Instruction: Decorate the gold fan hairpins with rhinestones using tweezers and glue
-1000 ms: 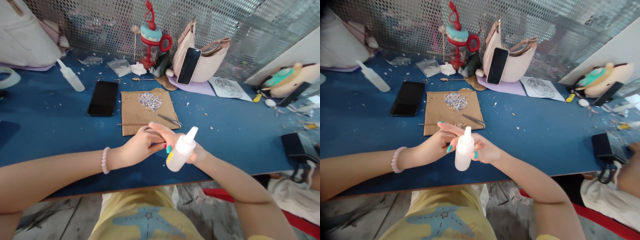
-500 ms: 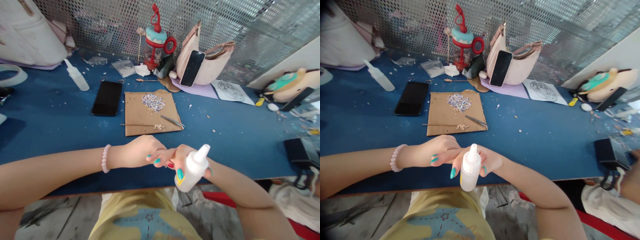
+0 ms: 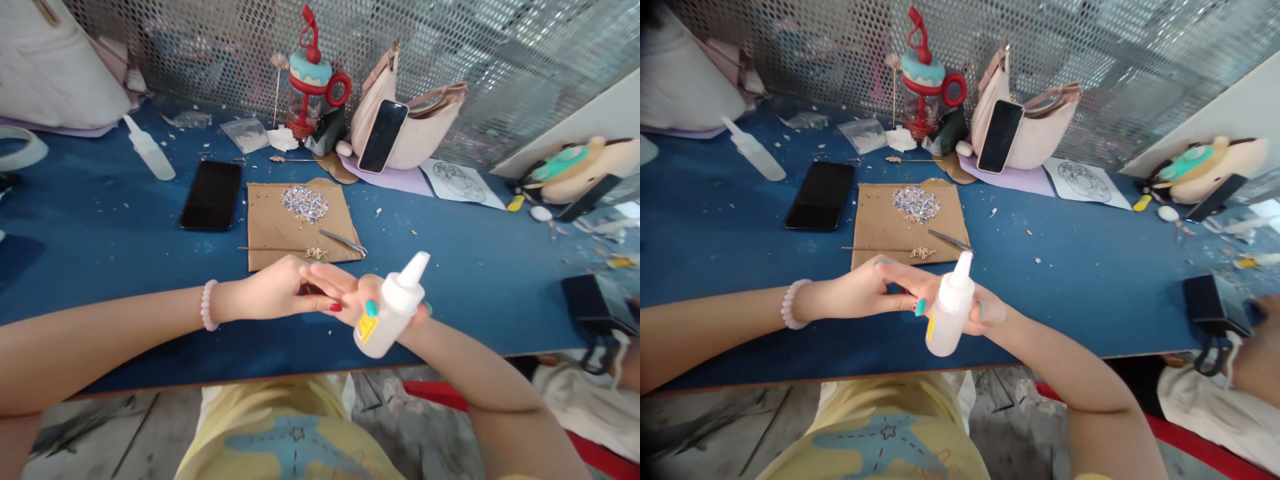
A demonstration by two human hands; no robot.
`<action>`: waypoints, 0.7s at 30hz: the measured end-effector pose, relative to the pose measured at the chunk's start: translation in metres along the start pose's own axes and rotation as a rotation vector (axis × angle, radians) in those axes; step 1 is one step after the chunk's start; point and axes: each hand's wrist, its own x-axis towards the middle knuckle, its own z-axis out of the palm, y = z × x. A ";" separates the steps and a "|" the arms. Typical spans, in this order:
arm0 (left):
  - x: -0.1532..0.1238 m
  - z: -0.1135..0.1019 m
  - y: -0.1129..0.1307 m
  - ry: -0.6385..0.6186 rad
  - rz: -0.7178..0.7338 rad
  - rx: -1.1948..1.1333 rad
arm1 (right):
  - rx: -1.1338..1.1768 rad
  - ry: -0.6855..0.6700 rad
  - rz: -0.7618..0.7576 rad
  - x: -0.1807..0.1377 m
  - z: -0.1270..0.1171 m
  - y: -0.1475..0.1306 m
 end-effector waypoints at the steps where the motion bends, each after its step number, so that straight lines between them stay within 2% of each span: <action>1: 0.001 0.003 -0.001 0.025 -0.024 -0.042 | 0.079 0.023 -0.006 0.003 0.001 -0.007; 6: 0.005 0.014 -0.006 0.167 -0.161 -0.141 | 0.388 0.069 -0.069 0.017 0.008 -0.042; 9: 0.004 0.015 -0.008 0.189 -0.213 -0.139 | 0.496 0.102 -0.158 0.017 0.010 -0.049; 11: 0.003 0.014 -0.008 0.178 -0.216 -0.148 | 0.488 0.113 -0.166 0.014 0.008 -0.045; 14: 0.004 0.009 -0.008 0.162 -0.207 -0.174 | 0.360 0.177 -0.121 0.009 0.001 -0.039; 18: 0.005 -0.004 -0.007 0.208 -0.195 -0.229 | 0.208 0.277 -0.139 0.005 -0.010 -0.044; 21: 0.005 -0.013 -0.005 0.245 -0.210 -0.420 | 0.271 0.229 -0.190 0.006 -0.016 -0.054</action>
